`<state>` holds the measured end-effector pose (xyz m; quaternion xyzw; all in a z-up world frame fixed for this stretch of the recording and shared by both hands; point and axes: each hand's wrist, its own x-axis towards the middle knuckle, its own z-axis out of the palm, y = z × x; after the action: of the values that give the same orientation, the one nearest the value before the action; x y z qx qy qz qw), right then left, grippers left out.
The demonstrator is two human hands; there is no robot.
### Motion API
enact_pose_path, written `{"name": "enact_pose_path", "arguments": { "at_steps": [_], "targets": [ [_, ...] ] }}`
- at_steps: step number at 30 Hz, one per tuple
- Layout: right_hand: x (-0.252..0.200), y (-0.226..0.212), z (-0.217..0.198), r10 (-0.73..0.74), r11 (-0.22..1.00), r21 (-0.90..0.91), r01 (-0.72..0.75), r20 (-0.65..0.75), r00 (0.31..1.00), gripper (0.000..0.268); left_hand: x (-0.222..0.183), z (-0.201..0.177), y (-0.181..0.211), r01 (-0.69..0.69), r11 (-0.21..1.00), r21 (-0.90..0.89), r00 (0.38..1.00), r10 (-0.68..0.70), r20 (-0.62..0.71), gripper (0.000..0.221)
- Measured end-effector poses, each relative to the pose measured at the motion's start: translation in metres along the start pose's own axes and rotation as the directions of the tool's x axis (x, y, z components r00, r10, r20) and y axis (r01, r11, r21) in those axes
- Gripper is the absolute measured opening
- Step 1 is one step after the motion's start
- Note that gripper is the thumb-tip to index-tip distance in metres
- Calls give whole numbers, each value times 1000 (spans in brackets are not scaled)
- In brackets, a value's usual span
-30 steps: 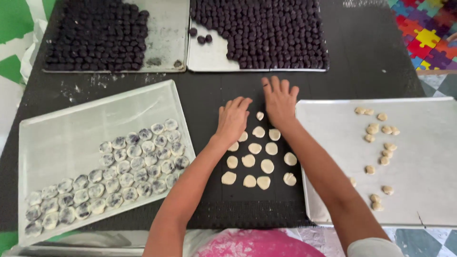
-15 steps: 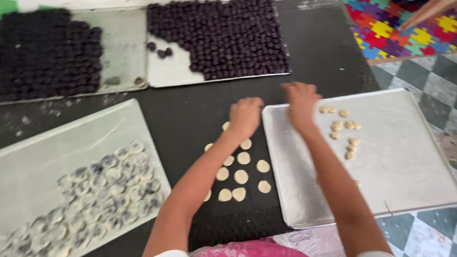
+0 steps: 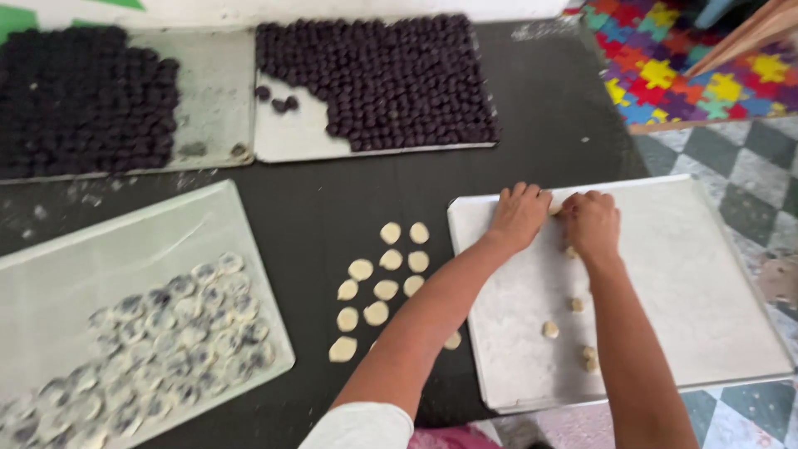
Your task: Combining small pieces of white and dark dough to form two-toned cookies on a table
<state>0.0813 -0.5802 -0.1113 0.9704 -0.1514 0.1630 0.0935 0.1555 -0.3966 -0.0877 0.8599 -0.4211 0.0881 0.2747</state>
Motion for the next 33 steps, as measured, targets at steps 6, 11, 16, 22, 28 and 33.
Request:
{"name": "enact_pose_path", "arguments": {
  "at_steps": [6,11,16,22,28,33],
  "targets": [
    [-1,-36,-41,10,992,125,-16,49,999,21,-7,-1,-30,47,996,-78,995,-40,89,33],
    [-8,-48,-35,-7,965,263,20,-49,999,14,-24,-49,-14,40,987,-155,990,-18,142,38],
    [-5,-119,-107,-120,874,462,152,-98,988,15,-49,-91,-31,-9,961,-277,997,29,68,36],
    [-6,-218,-144,-164,175,974,-143,172,971,39,-126,-174,-108,-32,987,-157,983,2,-182,24],
    [-9,-317,-121,-277,412,910,45,78,958,20,-211,-256,-148,242,953,182,966,-218,-140,16],
    [-8,-344,-87,-472,700,507,504,-202,858,10,-238,-250,-158,339,907,251,941,-325,-97,12]
  ]
}}
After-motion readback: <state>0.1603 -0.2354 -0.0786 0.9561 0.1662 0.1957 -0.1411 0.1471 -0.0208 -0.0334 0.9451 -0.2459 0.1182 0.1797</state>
